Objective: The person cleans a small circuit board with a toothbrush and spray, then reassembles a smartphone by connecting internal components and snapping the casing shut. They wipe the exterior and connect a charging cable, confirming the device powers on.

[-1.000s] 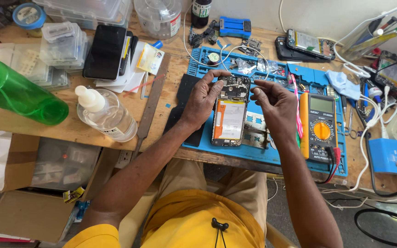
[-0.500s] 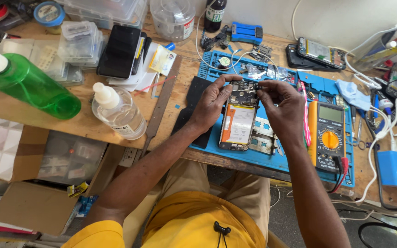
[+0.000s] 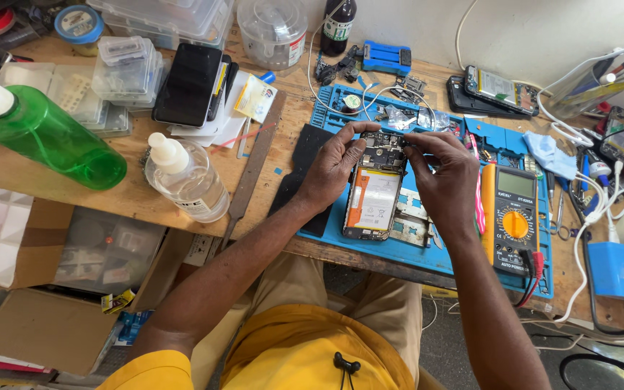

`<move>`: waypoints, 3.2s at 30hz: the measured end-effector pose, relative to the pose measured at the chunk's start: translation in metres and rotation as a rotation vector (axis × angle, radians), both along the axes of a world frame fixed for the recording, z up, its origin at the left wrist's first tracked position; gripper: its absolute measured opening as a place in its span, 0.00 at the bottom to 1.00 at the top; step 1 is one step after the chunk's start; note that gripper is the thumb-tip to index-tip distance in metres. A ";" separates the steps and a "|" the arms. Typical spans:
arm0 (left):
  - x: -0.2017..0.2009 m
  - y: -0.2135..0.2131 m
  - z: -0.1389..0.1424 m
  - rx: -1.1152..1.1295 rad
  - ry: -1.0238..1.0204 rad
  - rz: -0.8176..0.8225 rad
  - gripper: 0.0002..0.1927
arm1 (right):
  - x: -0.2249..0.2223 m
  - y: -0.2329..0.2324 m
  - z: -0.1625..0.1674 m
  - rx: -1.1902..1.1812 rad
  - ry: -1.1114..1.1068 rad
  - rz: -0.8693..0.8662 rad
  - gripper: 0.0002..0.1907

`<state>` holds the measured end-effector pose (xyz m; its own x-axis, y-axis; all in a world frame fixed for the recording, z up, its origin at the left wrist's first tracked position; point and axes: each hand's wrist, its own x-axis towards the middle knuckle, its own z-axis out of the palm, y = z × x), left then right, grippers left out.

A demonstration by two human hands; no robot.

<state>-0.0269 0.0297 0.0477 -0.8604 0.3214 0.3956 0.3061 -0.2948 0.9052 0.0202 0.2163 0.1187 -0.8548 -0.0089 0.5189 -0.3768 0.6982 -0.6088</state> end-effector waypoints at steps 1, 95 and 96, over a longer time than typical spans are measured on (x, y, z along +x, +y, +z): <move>0.000 0.000 0.000 -0.013 -0.003 0.005 0.15 | 0.000 0.000 0.001 0.029 0.005 0.001 0.10; 0.009 -0.028 -0.032 0.147 -0.288 -0.061 0.13 | 0.028 -0.006 -0.071 -0.816 -0.214 0.063 0.13; 0.009 -0.028 -0.031 0.140 -0.291 -0.058 0.13 | 0.028 -0.006 -0.071 -0.820 -0.223 0.064 0.13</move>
<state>-0.0178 0.0014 0.0165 -0.9258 0.3326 0.1795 0.0196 -0.4319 0.9017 0.0480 0.2099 0.0480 -0.9485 0.2447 0.2012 -0.2112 -0.0150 -0.9773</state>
